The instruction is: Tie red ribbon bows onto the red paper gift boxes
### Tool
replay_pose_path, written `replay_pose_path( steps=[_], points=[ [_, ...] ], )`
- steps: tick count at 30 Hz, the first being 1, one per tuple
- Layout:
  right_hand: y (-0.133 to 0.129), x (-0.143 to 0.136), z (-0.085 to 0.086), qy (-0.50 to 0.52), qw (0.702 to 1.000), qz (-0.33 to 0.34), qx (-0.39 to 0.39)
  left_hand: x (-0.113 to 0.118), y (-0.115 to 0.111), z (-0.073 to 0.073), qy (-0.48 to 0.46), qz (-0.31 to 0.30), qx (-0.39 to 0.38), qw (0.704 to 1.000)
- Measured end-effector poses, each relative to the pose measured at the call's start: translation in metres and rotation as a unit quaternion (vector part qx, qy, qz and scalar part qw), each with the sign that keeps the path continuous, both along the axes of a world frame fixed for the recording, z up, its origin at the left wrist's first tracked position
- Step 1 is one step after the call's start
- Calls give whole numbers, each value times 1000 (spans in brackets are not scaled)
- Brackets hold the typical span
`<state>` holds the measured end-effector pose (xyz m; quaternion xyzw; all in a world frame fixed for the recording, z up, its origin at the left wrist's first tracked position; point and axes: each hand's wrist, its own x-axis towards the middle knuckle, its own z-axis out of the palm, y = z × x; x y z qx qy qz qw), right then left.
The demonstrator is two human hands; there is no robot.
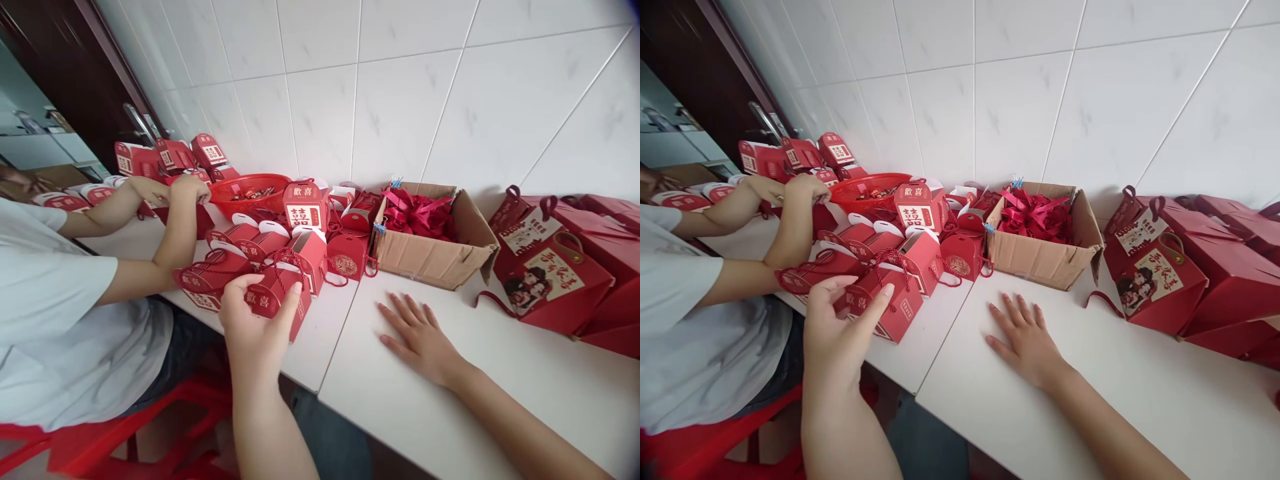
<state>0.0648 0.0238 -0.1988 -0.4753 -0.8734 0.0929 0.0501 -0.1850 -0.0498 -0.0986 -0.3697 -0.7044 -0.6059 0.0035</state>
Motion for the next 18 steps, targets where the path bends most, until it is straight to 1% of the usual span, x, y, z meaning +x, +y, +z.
replay_pose_path(
  steps=[1, 3, 5, 9, 14, 16, 18],
  points=[
    [0, 1, 0, 3, 1000, 2, 1, -9, 0, -3, -12, -10, -17, 1000],
    [1, 3, -1, 6, 1000, 9, 1, -21, 0, -8, 0, 6, -28, 1000],
    [1, 4, -2, 8, 1000, 15, -1, -28, 1, -12, 13, 12, -51, 999],
    [1, 5, -3, 13, 1000, 13, 2, -29, 3, -12, 21, -39, -151, 987],
    [2, 7, -6, 32, 999, 16, 6, -29, 0, -9, 27, -70, -216, 974],
    [3, 7, -7, 46, 999, 17, 5, -28, -7, -8, 48, -116, -236, 964],
    [4, 7, -8, 69, 998, 16, 2, -25, -12, -6, 91, -209, -235, 945]
  ],
)
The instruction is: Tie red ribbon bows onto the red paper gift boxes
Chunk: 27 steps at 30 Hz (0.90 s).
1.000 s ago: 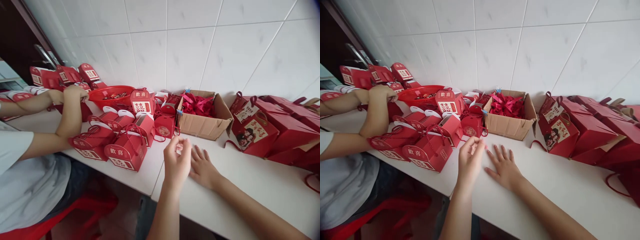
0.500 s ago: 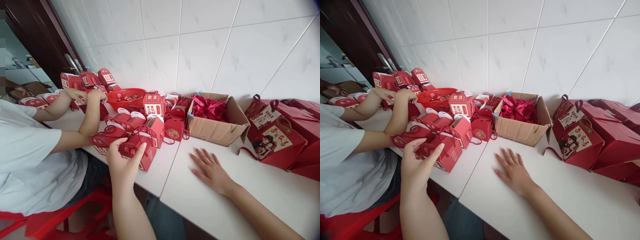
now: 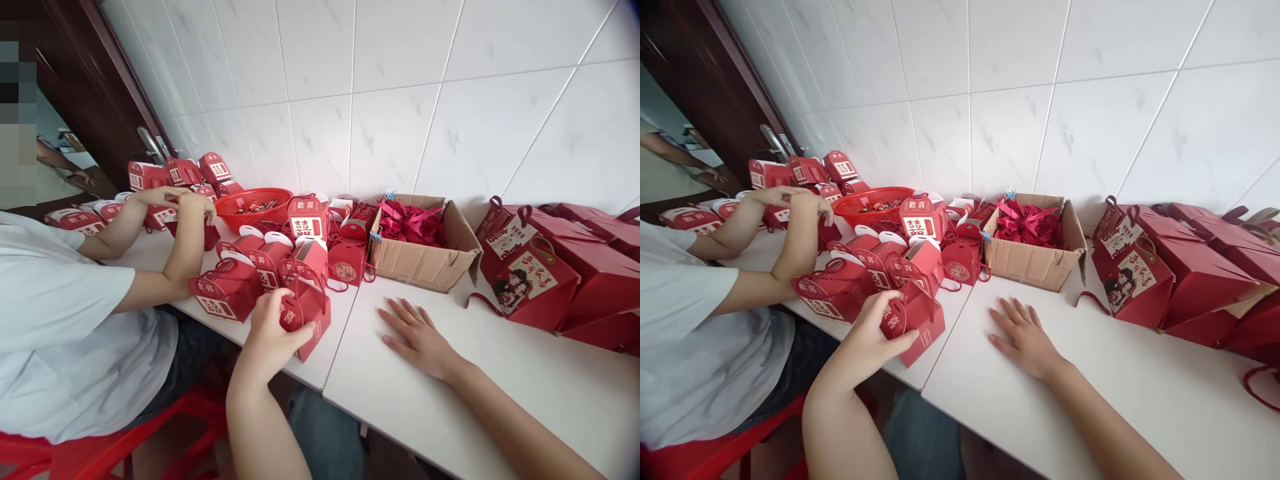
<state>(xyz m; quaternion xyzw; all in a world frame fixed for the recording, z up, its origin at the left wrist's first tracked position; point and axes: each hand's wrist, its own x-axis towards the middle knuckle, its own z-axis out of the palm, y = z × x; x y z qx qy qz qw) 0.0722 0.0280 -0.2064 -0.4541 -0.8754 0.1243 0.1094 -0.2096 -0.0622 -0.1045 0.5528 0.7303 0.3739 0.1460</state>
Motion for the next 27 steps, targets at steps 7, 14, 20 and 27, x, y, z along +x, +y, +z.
replay_pose_path(
  steps=[7, 14, 20, 27],
  points=[
    [3, 7, 18, 353, 920, -54, -163, 58, 21, -4, -22, -372, -11, 928],
    [18, 26, 19, 516, 820, -162, -188, 112, 34, -5, 14, -435, 84, 896],
    [25, 24, 14, 587, 762, -201, -186, 90, 20, 12, -130, -477, 110, 862],
    [13, 19, 25, 583, 772, -191, -170, 107, 38, 5, -360, -229, 179, 887]
  ],
)
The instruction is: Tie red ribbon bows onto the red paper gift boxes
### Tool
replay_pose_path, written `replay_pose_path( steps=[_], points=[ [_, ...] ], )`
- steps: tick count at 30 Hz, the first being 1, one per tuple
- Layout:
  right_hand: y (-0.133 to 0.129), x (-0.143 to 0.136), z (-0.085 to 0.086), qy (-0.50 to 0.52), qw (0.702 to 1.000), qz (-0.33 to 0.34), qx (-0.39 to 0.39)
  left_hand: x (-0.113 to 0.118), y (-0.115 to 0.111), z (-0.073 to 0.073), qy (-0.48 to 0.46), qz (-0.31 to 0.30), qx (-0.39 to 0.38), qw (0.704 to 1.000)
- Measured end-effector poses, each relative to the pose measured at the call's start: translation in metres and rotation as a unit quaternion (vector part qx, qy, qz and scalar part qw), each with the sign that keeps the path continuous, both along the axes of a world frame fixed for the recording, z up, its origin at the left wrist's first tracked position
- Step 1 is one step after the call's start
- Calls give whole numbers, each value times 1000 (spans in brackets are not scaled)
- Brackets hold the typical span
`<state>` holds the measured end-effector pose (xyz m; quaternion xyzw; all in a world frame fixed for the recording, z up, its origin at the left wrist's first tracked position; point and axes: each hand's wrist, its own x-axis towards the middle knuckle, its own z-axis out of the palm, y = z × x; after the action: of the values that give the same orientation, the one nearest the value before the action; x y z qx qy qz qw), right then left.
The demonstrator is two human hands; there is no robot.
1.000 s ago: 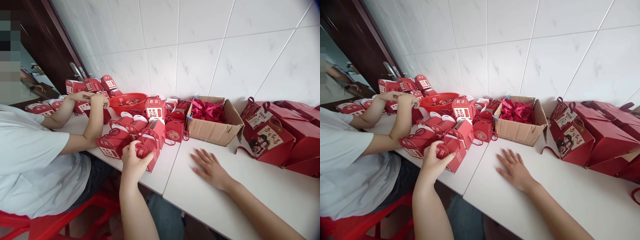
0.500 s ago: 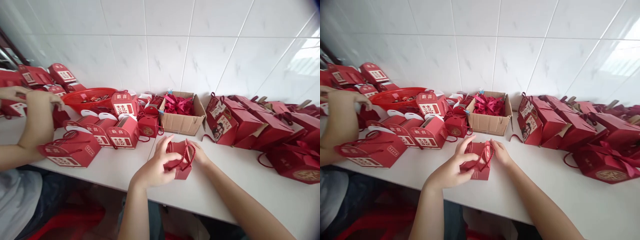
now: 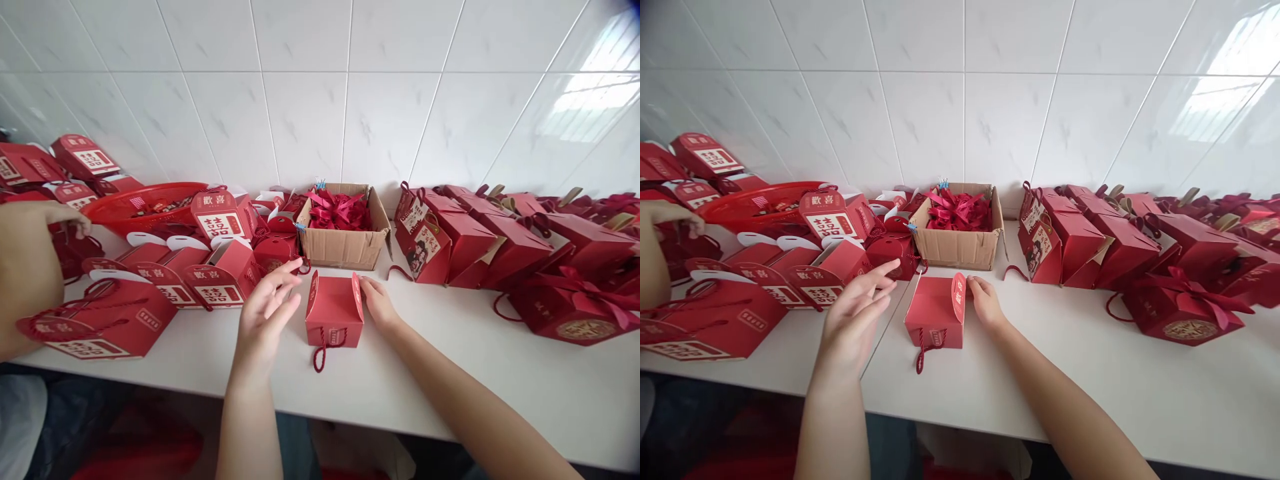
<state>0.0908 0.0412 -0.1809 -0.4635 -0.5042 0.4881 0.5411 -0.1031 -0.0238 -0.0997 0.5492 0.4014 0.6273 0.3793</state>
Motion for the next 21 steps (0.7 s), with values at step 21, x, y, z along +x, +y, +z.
replay_pose_path(
  steps=[21],
  points=[
    [162, 8, 119, -176, 979, -91, -54, 6, 47, -41, -71, 65, -165, 982]
  ],
)
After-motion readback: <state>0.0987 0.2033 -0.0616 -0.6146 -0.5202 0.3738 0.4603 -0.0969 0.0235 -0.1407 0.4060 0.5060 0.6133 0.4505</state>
